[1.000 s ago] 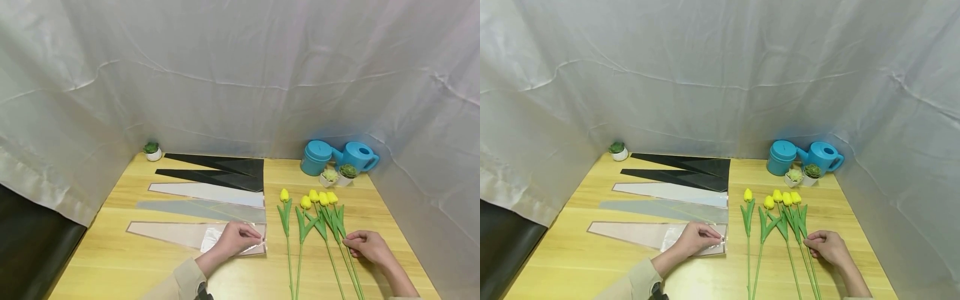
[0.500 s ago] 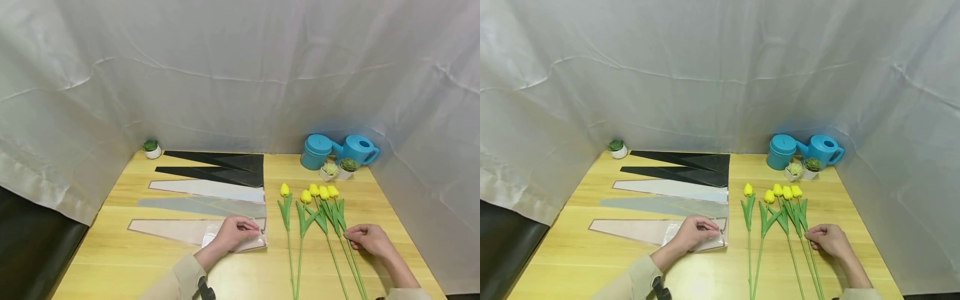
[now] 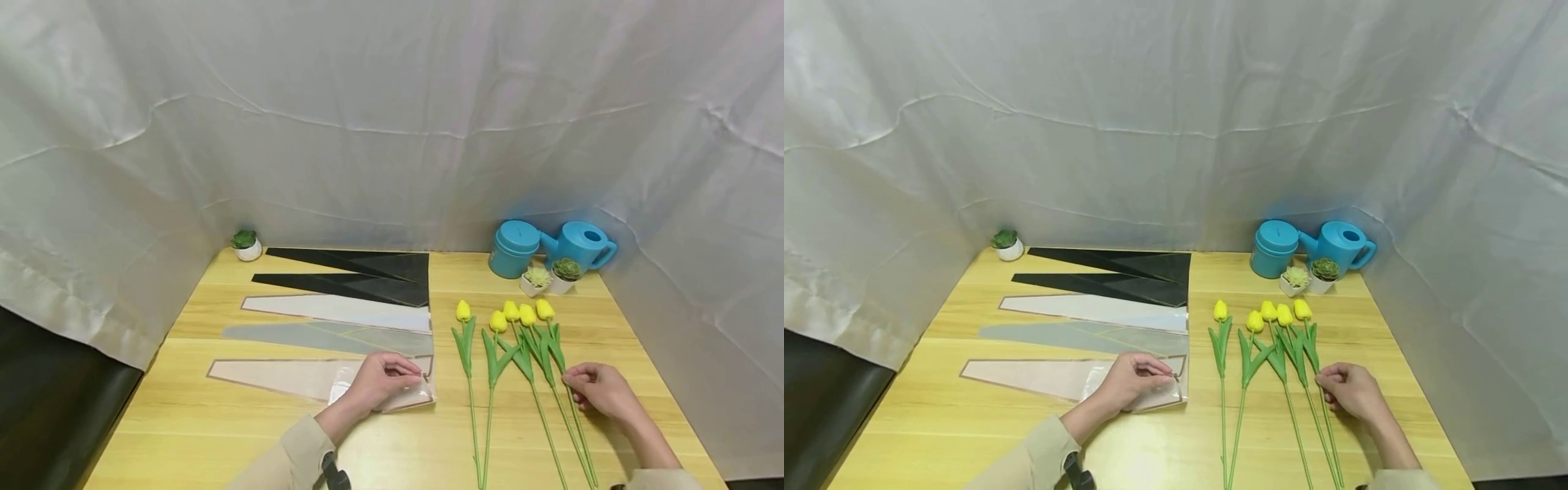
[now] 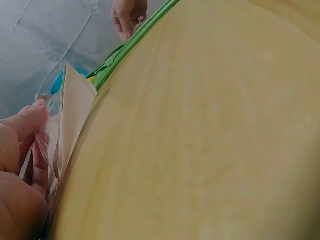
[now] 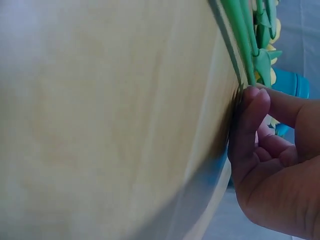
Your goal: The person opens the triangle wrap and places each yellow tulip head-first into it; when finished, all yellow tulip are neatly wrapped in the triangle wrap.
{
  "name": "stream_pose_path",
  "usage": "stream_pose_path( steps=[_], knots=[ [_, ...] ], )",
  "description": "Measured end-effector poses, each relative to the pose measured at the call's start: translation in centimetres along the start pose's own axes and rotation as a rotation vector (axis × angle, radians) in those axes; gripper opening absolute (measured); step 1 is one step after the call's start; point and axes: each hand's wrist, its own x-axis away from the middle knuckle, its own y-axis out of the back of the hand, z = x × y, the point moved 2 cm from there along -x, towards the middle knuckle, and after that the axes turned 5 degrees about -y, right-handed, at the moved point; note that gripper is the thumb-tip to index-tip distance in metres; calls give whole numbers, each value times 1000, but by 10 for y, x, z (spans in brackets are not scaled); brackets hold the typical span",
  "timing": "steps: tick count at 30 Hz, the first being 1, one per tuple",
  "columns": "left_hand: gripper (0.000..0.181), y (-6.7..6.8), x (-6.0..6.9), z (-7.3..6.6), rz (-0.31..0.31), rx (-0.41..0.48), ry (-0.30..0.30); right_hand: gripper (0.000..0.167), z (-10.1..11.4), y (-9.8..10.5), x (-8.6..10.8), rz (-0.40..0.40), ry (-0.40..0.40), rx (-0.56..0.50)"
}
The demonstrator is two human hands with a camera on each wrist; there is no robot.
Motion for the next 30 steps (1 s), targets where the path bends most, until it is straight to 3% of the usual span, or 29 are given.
stream_pose_path(
  steps=[5, 13, 21, 30],
  knots=[
    [17, 2, -1, 0, 1, 2, -5, 30, 6, 3, -6, -16, 23, 42],
    [17, 0, 0, 1, 17, 16, -2, 34, 6, 5, 0, -30, -7, 111],
    [16, -1, -1, -2, 13, 20, -12, 25, 11, 7, 5, -51, -3, 78],
    [16, 1, 0, -1, 6, 10, -3, 33, 23, 17, 22, -54, 19, -22]
  ],
)
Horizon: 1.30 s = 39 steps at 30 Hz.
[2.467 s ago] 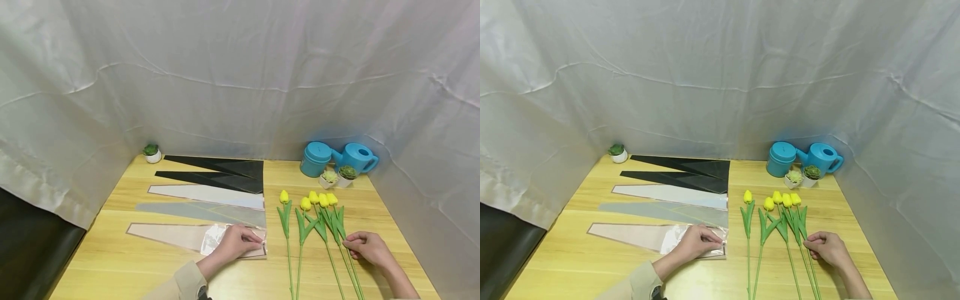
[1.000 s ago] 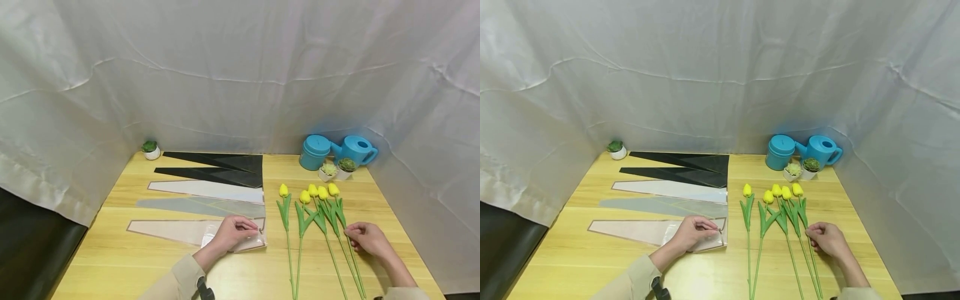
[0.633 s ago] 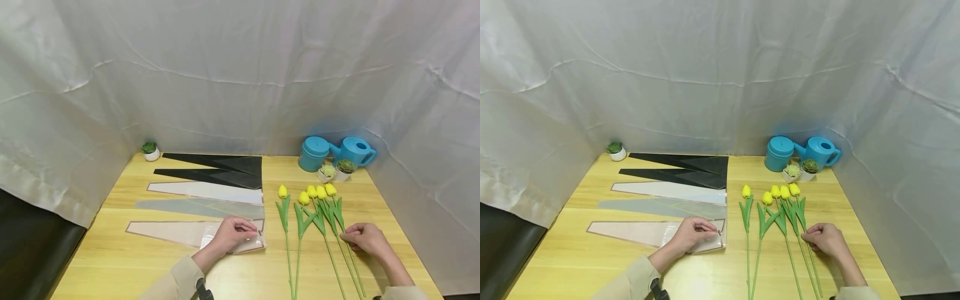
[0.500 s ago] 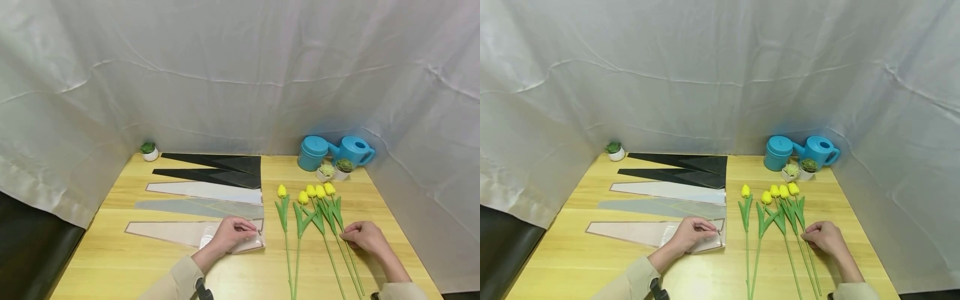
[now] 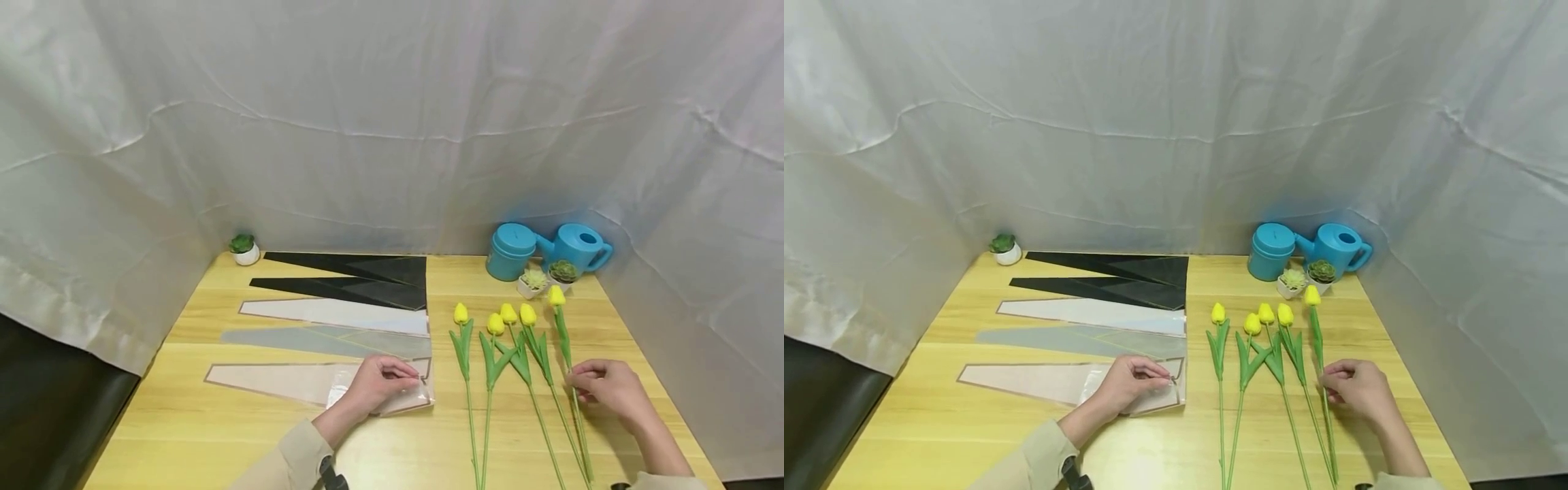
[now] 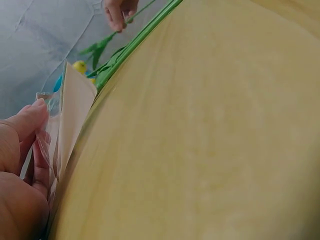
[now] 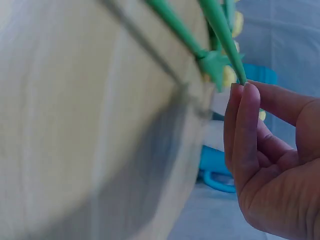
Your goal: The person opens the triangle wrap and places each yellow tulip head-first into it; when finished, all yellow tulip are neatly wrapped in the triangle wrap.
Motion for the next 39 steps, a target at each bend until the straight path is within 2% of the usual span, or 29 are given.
stream_pose_path(
  steps=[8, 15, 25, 34, 39],
  knots=[
    [18, 1, 3, -2, -4, 20, -1, 46, 19, -3, 14, -32, 57, -84],
    [19, 1, 4, -2, 2, 34, -5, 49, 34, -12, 22, -65, 105, -177],
    [19, 1, 3, 0, -2, 25, -16, 36, 48, -23, 24, -114, 224, -368],
    [20, 1, 3, 1, -12, 14, -10, 31, 62, -42, 27, -123, 249, -424],
    [21, 1, 3, 2, -14, 18, -12, 27, 71, -59, 26, -104, 252, -529]
  ],
)
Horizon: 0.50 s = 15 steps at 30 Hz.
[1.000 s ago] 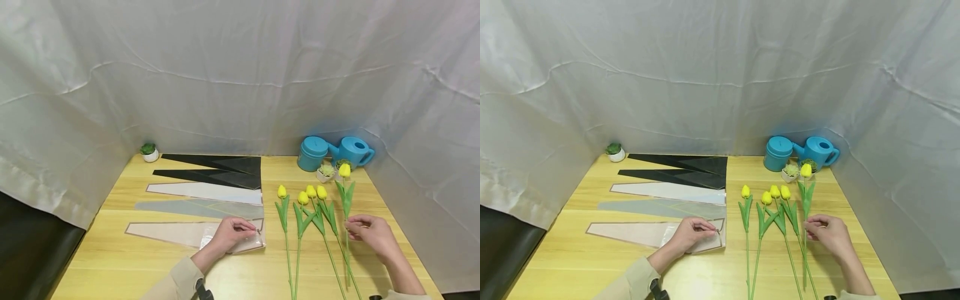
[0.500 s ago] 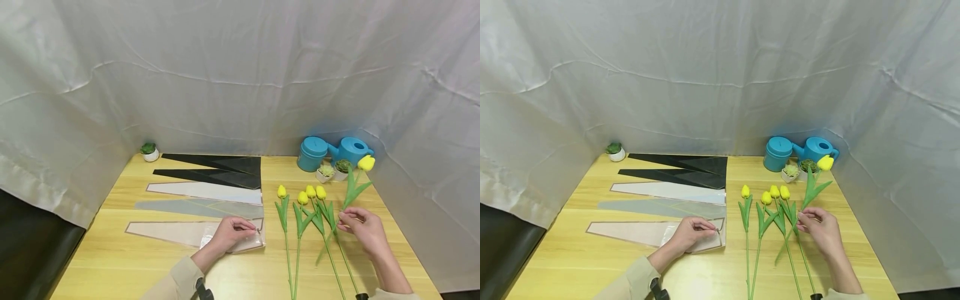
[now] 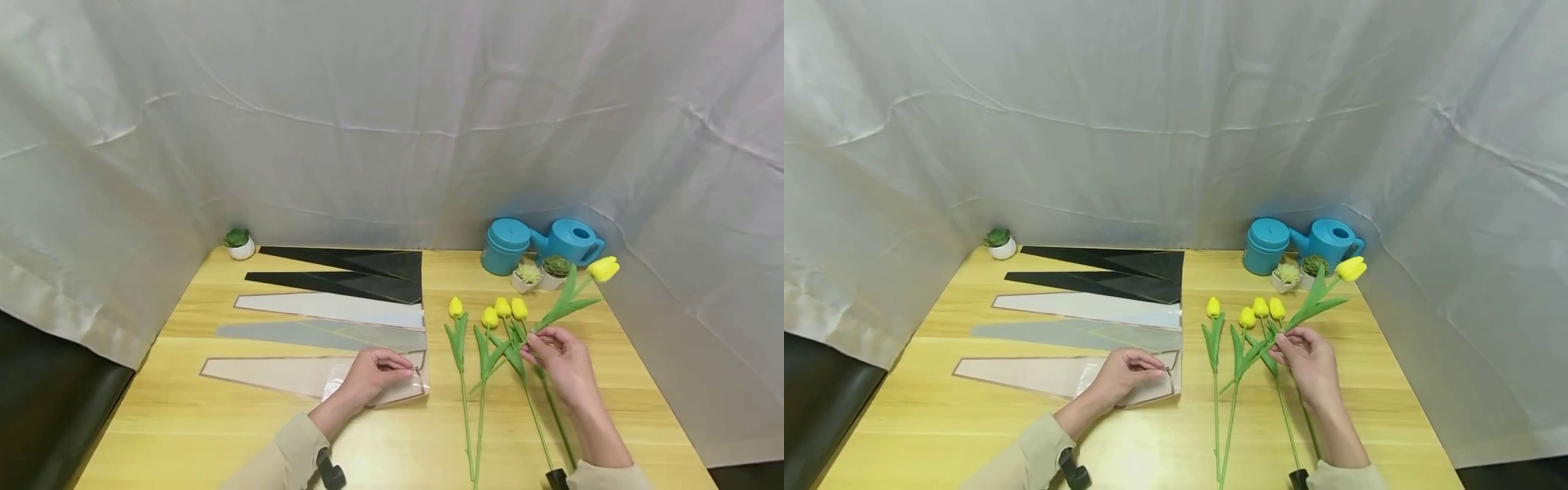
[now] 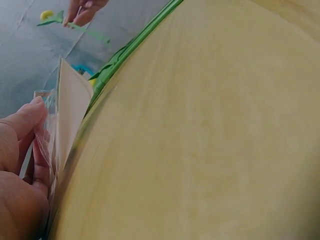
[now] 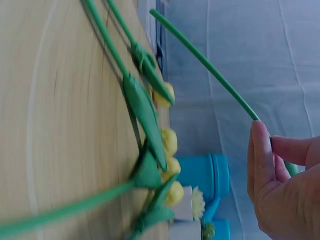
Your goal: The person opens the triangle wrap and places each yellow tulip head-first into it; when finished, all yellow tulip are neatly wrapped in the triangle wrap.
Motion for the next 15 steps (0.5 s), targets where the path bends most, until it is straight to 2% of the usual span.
stream_pose_path(
  steps=[3, 7, 15],
  knots=[
    [21, 0, 0, 0, 0, 7, -10, 27, -2, -12, -1, -10, -21, -35],
    [22, 0, -1, -1, 1, 23, -8, 27, -4, -26, -1, -28, -43, -25],
    [22, 0, 0, -1, -4, 20, -19, 18, -8, -47, 1, -66, -52, -163]
  ],
)
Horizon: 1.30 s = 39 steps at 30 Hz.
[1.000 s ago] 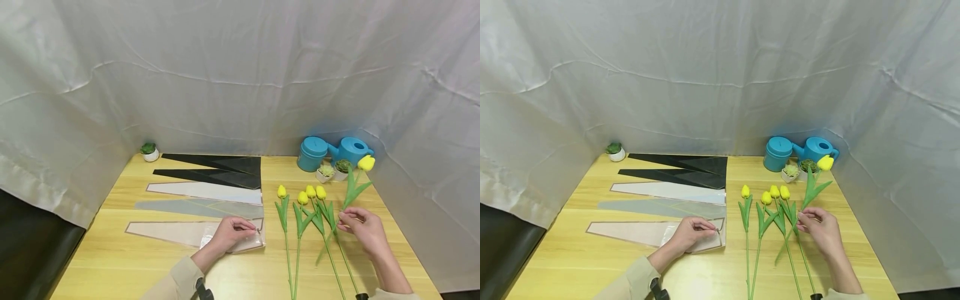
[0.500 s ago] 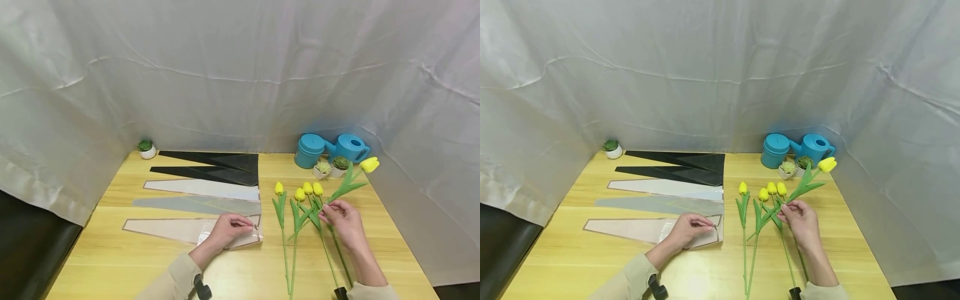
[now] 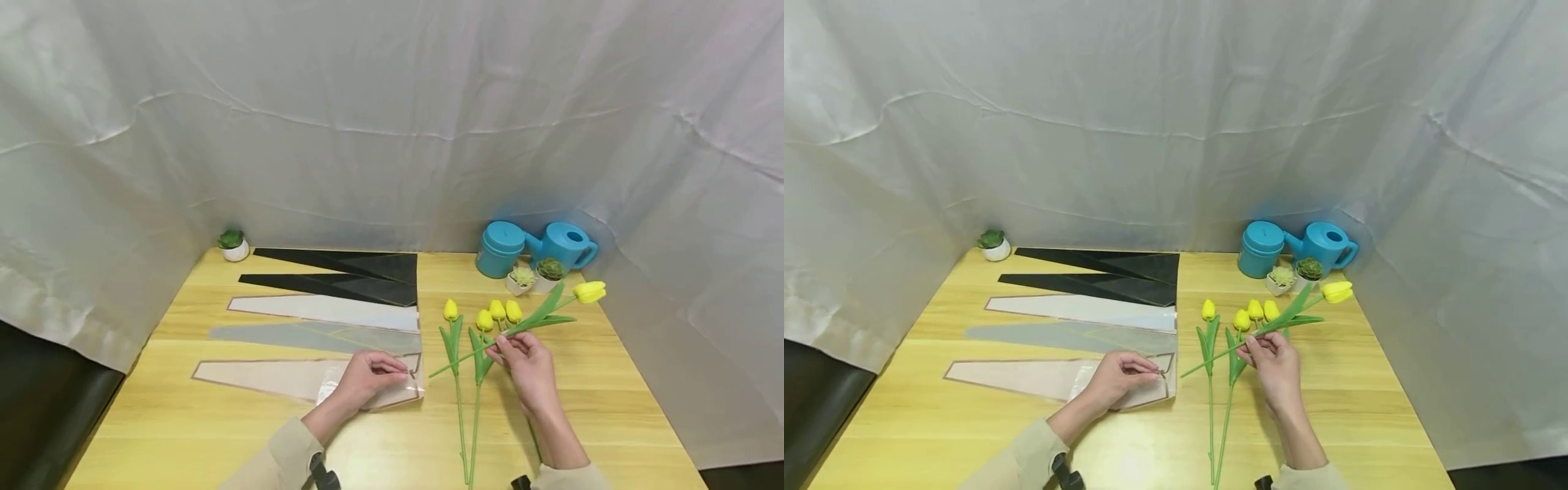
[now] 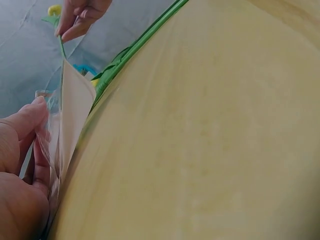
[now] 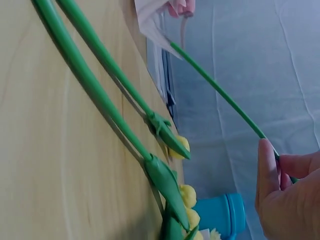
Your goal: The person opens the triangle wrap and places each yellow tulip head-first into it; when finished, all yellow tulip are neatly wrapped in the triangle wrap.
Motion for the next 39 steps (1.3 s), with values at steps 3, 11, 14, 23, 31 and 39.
stream_pose_path(
  steps=[3, 11, 14, 23, 31, 39],
  knots=[
    [21, 2, 2, 0, -14, -8, 4, 20, -3, -7, 3, 1, -1, 8],
    [22, 2, 2, -1, -9, -1, -8, 24, -6, -23, 9, 36, -38, 17],
    [22, 2, 1, -2, -16, -3, -10, 25, -9, -28, 10, 41, -45, -5],
    [18, 3, 0, -6, -73, -26, 8, 25, -16, -44, 13, 67, -55, 8],
    [20, -3, -2, -7, -68, 12, -7, 22, -24, -49, 19, 79, -61, 36],
    [23, -7, -3, -9, -95, 53, -38, 24, -28, -60, 19, 81, -71, 3]
  ],
)
